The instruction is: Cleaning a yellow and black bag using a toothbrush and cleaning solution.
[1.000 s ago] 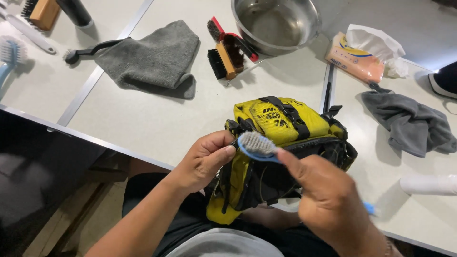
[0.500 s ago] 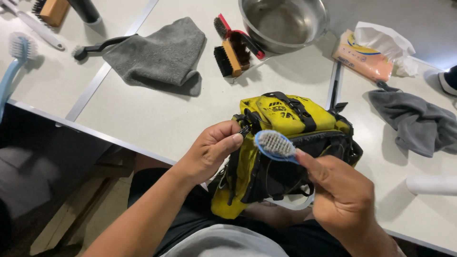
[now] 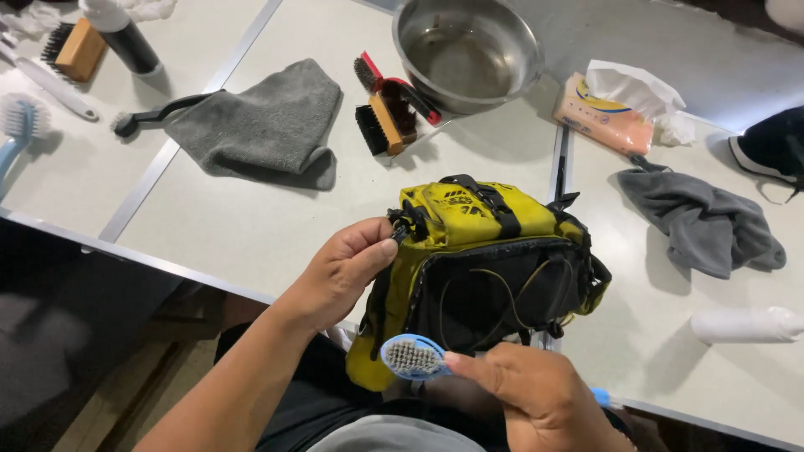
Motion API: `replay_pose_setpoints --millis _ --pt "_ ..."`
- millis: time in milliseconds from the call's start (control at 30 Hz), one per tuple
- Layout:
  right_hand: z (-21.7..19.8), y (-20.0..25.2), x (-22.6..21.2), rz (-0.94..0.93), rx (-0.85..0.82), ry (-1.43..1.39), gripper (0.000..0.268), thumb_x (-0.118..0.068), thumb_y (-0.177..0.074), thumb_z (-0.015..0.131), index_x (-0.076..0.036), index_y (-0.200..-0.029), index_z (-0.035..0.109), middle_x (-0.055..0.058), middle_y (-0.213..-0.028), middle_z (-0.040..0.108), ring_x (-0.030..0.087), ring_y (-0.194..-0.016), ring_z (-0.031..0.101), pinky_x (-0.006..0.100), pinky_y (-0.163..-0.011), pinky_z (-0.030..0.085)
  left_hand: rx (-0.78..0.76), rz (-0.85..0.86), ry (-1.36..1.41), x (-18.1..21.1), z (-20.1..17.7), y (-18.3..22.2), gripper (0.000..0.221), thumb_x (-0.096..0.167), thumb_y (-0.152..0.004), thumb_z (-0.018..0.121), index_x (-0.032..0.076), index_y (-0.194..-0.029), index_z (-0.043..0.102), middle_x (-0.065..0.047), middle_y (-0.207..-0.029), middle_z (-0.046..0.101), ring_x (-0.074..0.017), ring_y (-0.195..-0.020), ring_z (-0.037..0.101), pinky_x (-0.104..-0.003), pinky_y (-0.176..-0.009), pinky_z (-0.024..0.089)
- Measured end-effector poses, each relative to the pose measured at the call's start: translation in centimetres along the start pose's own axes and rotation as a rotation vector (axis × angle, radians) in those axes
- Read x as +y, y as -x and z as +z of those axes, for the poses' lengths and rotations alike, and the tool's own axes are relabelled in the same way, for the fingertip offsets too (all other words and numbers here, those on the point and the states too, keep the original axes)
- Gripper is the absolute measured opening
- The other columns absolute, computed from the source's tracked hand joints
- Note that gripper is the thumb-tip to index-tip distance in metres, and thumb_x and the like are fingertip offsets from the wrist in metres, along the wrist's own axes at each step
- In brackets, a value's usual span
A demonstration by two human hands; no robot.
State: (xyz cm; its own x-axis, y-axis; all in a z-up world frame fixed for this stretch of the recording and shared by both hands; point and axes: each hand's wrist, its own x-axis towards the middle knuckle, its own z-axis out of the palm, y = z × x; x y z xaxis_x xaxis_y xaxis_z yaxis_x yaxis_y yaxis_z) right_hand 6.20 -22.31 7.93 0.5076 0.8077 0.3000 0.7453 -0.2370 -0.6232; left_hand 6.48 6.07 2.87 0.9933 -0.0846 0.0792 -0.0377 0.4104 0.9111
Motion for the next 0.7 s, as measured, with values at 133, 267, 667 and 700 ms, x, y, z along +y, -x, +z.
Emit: replay_pose_setpoints --millis 133,267,667,700 --pt "1.7 3.9 2.5 0.462 0.506 -0.376 0.041 0.006 -0.088 0.065 -0.006 -0.126 0.074 0.007 -0.081 0.07 0.015 -0.063 0.056 0.028 -0.06 0.049 0.029 0.04 -0.233 -0.3 0.3 0.8 0.021 0.02 -0.105 0.053 0.015 -0.085 0.052 0.004 -0.078 0.044 -0.0092 -0.071 0.039 -0.026 -0.065 0.037" --pt "0.6 5.9 5.5 0.451 0.785 -0.908 0.052 0.005 -0.098 0.05 -0.013 -0.146 0.059 0.015 -0.076 0.049 0.022 -0.054 0.041 0.03 -0.048 0.031 0.184 0.025 -0.738 -0.4 1.2 2.6 0.028 0.039 -0.099 0.061 0.016 -0.087 0.049 0.003 -0.077 0.04 -0.0119 -0.069 0.038 -0.029 -0.061 0.035" --pt "-1.6 4.6 5.6 0.816 0.998 -0.682 0.053 0.0 -0.098 0.049 -0.005 -0.15 0.054 0.013 -0.07 0.04 0.021 -0.048 0.035 0.031 -0.041 0.027 0.389 0.554 -1.587 0.7 7.1 4.1 0.05 0.044 -0.085 0.079 0.022 -0.128 0.069 -0.006 -0.14 0.058 -0.0288 -0.131 0.052 -0.047 -0.11 0.037" --pt "-1.5 4.9 5.7 0.819 1.006 -0.676 0.053 0.0 -0.098 0.049 -0.005 -0.15 0.054 0.013 -0.07 0.04 0.021 -0.048 0.035 0.031 -0.041 0.027 0.382 0.556 -1.581 0.7 7.3 3.9 0.05 0.044 -0.085 0.079 0.022 -0.128 0.069 -0.006 -0.14 0.058 -0.0288 -0.131 0.052 -0.047 -0.11 0.037"
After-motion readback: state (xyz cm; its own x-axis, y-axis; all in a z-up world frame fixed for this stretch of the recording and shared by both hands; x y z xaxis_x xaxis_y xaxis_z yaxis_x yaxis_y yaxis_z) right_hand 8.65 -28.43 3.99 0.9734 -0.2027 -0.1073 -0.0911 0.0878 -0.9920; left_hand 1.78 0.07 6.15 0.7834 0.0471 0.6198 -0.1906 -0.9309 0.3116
